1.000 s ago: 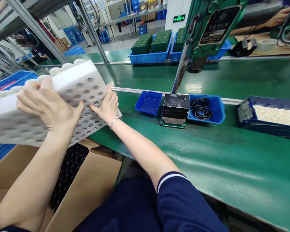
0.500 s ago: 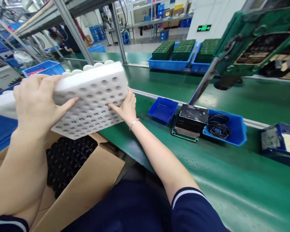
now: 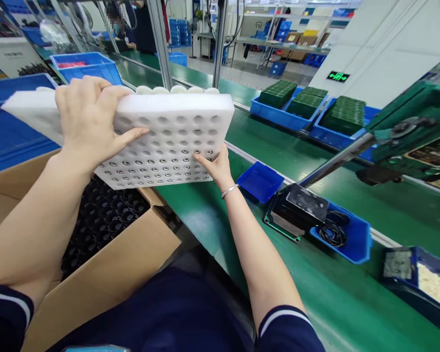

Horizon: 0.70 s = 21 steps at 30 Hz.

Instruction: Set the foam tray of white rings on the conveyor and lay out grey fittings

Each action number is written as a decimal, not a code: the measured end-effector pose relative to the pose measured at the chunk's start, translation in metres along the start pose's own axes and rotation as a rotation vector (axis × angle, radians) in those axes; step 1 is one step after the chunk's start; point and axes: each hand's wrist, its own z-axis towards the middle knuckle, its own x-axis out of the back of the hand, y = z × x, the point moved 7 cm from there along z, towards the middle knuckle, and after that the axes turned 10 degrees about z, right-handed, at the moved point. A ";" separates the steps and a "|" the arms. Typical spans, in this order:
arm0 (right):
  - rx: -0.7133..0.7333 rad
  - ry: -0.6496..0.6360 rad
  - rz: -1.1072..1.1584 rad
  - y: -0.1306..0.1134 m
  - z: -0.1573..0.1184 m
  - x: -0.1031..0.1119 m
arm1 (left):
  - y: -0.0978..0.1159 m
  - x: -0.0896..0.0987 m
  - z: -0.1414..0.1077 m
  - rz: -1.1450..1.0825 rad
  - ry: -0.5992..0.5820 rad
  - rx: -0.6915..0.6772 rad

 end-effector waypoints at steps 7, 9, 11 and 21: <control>0.098 0.190 -0.212 0.011 -0.020 -0.018 | 0.005 0.001 -0.001 -0.010 -0.015 0.027; 0.089 0.216 -0.241 0.011 -0.021 -0.021 | 0.007 0.001 -0.003 -0.008 -0.024 0.040; 0.077 0.239 -0.255 0.010 -0.021 -0.024 | 0.008 0.001 -0.003 -0.011 -0.029 0.052; 0.078 0.136 -0.223 0.012 -0.015 -0.019 | 0.009 0.002 -0.004 -0.054 -0.034 0.058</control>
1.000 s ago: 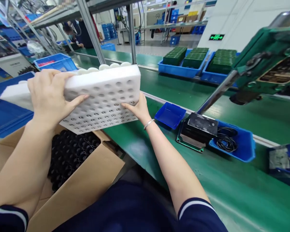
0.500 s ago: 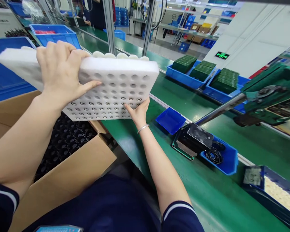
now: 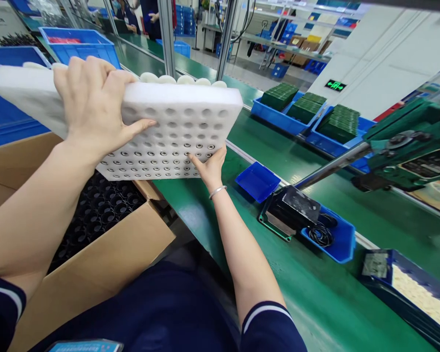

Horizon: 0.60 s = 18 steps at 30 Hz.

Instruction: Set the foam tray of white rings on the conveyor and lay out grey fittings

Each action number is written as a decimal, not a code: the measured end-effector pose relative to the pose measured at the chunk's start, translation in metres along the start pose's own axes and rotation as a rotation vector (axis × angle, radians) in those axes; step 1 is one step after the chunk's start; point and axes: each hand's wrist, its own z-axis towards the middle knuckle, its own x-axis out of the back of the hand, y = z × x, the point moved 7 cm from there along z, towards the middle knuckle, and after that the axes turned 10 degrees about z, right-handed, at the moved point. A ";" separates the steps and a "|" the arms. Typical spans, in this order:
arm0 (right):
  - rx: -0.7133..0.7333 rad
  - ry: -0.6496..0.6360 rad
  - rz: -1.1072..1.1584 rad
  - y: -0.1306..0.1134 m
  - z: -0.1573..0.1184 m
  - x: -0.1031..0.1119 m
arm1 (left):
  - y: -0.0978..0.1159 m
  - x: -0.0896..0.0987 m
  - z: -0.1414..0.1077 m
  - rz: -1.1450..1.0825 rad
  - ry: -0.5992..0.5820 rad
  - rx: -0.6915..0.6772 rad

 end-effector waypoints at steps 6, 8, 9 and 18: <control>0.033 -0.059 0.054 0.005 -0.002 0.006 | -0.007 0.001 0.002 -0.065 -0.010 -0.060; 0.046 -0.061 0.064 0.006 0.001 0.008 | -0.012 0.002 0.003 -0.063 -0.026 -0.104; 0.066 -0.056 0.066 0.004 0.004 0.011 | -0.014 0.003 0.003 -0.055 -0.035 -0.125; 0.485 -0.109 -0.123 -0.107 0.069 0.075 | -0.023 0.014 -0.008 -0.105 -0.026 -0.289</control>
